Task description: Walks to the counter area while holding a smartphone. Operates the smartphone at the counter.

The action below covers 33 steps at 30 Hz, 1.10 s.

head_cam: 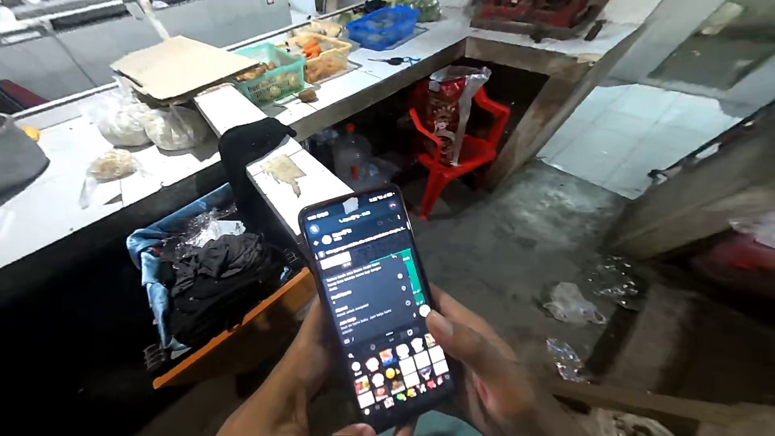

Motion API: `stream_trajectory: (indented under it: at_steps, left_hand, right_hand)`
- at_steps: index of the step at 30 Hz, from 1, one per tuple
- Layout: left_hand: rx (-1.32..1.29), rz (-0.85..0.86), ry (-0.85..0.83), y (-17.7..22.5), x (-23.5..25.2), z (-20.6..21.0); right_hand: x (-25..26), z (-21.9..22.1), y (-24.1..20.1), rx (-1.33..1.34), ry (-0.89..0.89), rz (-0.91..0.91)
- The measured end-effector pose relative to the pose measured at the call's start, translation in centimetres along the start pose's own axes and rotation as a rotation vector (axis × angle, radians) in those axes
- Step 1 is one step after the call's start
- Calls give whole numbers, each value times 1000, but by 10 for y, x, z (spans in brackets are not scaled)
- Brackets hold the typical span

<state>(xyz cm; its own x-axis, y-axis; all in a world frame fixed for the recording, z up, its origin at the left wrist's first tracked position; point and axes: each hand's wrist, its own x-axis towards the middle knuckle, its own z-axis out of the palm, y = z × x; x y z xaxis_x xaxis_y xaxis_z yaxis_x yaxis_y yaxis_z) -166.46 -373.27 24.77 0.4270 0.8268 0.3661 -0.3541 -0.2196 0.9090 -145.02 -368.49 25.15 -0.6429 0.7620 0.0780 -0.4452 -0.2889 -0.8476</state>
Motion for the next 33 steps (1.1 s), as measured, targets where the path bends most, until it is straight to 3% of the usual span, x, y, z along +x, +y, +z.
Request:
stream_trajectory:
  at_steps: [5, 7, 9, 13, 18, 23, 28, 33]
  left_hand:
    - [-4, 48, 17, -10, 17, -11]
    - [-70, 128, 36, -27, 29, -21]
    - [-72, 97, 0, -30, 44, -30]
    - [-49, 97, 22, -64, 60, -63]
    - [-68, 17, 129, -54, 147, -41]
    - [65, 100, 237, -74, 172, -56]
    - [1, 8, 425, -57, 179, -59]
    - [76, 34, 502, -41, 159, -84]
  right_hand:
    - [4, -6, -7, 47, -40, -54]
    - [12, -27, -15, 44, -187, -70]
    - [21, -48, -20, 25, -286, -72]
    - [49, -85, -44, 49, -320, -49]
    - [88, -137, -72, 10, -341, -8]
    - [138, -175, -93, 8, -445, 112]
    - [188, -181, -83, 141, -574, 225]
    - [230, -152, -56, 114, -504, 236]
